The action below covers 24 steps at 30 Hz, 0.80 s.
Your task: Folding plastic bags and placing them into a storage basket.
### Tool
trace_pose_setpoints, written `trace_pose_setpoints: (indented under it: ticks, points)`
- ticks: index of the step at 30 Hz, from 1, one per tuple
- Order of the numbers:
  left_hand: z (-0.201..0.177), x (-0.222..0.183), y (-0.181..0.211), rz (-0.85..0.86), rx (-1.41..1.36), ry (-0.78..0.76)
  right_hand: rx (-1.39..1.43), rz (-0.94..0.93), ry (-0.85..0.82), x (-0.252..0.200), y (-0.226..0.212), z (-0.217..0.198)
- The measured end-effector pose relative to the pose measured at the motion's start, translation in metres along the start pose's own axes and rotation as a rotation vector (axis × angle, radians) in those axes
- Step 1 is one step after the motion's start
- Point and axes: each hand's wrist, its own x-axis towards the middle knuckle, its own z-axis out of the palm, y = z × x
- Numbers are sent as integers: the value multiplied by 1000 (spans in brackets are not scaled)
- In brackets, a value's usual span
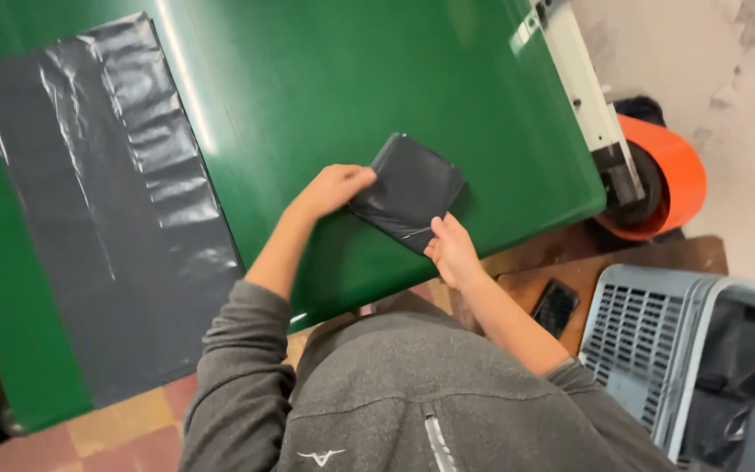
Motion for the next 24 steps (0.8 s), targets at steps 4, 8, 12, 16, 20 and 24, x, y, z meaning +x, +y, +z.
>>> trace_pose_setpoints:
  ticks: [4, 8, 12, 16, 20, 24]
  points:
    - [44, -16, 28, 194, 421, 450, 32, 142, -69, 17, -14, -18]
    - [70, -11, 33, 161, 608, 747, 34, 207, -22, 17, -19, -23]
    - [63, -52, 36, 220, 609, 889, -273, 33, -39, 5, -23, -30]
    - [28, -160, -2, 300, 627, 996, -801, -435, 239, -36, 2, 20]
    - [4, -302, -51, 424, 701, 948, -1522, -934, -74, -88, 73, 131]
    - [-27, -422, -113, 158, 882, 824, -1682, -1123, -851, -112, 166, 239]
